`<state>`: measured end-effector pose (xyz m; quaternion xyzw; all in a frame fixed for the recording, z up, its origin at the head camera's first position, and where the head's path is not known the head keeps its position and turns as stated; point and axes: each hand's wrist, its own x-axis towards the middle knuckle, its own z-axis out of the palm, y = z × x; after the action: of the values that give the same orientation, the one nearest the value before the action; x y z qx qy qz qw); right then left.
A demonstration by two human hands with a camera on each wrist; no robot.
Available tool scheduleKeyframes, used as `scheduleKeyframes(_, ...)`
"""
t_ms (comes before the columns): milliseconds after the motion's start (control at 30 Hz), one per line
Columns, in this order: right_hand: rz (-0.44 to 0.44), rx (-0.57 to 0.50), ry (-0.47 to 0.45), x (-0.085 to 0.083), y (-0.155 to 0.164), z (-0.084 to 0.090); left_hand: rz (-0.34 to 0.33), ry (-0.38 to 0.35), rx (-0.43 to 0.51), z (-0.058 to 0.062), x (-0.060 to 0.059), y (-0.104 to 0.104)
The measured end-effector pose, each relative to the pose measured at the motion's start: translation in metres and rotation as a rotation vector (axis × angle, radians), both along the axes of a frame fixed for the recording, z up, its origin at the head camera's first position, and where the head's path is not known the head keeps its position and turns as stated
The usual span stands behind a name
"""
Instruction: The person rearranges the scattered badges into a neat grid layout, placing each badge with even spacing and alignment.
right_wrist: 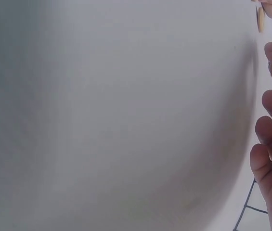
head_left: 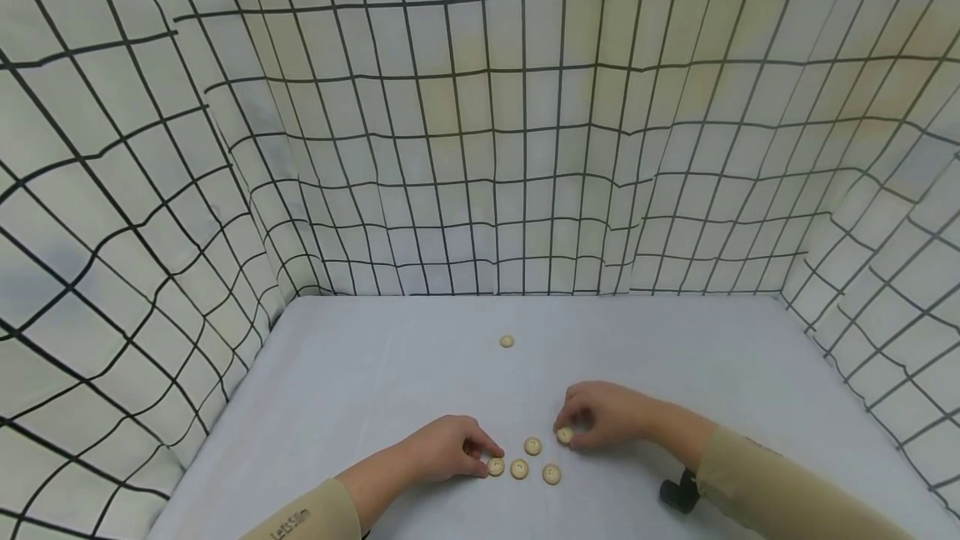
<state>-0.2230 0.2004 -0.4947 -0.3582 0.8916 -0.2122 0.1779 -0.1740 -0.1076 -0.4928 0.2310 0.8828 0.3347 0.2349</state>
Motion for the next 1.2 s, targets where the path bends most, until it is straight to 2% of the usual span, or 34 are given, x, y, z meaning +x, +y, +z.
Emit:
scheduleKeyframes(600,-0.064,-0.036,0.077,-0.026,0.014,-0.006,-0.011,0.021,-0.002,-0.002,0.000,0.000)
scheduleKeyframes(900,-0.149,-0.009,0.087,-0.037,0.012,-0.003,-0.013,0.018,-0.008,-0.001,0.000,0.000)
scheduleKeyframes(1200,-0.254,-0.033,0.037,-0.051,0.005,-0.001,-0.013,0.011,-0.003,0.000,0.000,-0.001)
